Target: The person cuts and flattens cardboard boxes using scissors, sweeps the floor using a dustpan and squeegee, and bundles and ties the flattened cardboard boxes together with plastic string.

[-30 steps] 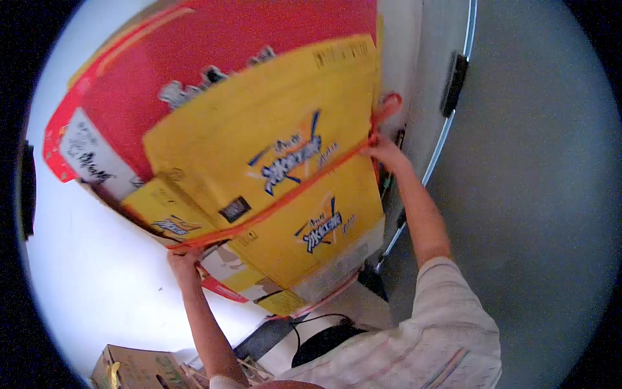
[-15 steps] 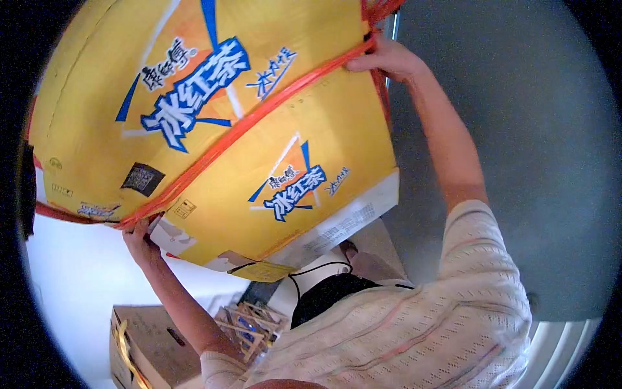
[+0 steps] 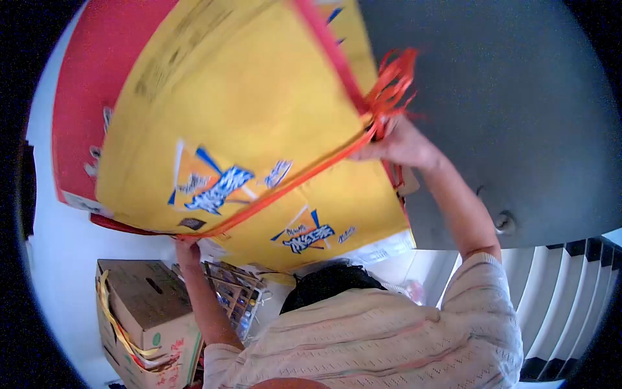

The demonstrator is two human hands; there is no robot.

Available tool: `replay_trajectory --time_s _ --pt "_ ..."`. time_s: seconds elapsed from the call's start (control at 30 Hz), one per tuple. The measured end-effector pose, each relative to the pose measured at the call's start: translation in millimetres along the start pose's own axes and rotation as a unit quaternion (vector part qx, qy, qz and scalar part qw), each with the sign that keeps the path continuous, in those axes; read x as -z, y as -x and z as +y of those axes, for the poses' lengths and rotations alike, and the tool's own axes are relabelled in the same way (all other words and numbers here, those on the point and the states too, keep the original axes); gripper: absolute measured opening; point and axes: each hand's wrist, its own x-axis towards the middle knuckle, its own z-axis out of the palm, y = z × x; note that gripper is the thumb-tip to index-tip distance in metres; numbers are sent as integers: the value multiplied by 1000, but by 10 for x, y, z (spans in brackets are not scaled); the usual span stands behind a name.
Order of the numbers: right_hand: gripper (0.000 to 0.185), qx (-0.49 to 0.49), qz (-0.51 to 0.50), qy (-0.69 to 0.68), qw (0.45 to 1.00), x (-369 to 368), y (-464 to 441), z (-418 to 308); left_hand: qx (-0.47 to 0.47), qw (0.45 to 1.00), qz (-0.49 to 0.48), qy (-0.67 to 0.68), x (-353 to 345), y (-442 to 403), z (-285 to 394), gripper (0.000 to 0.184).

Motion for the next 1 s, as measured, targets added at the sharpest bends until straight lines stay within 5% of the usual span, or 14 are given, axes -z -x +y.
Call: replay_trajectory --time_s 0.07,0.17,0.2,0.3,0.4,0.53,0.7,0.83,0.93,1.0 --pt "36 -55 10 14 998 -145 65 -113 90 992 -45 80 76 -33 -170 66" --pt "39 -69 -37 77 994 -273 69 -128 297 953 -25 -49 287 -48 -544 56" --pt "41 -121 -75 135 981 -302 40 -102 293 956 -4 4 166 57 -755 53" --pt "39 -81 -87 251 961 -685 92 -173 298 940 7 164 269 159 -1684 52" --pt "42 -103 -103 287 947 -918 392 -180 370 920 90 87 362 600 -2040 45" --pt "35 -172 -106 326 923 -896 1253 88 446 878 38 -169 398 1254 -2408 37" --pt "31 -327 -134 401 845 -784 1753 227 328 728 -265 -540 311 1396 -2758 27" --pt "26 -389 -65 370 841 -642 2124 276 38 570 -430 -699 512 852 -2751 21" --pt "26 -419 -57 394 816 -454 2309 341 203 709 -225 -637 28 374 -2292 26" --pt "26 -443 -43 392 805 -374 2398 368 164 740 -185 -626 -20 30 -2363 29"
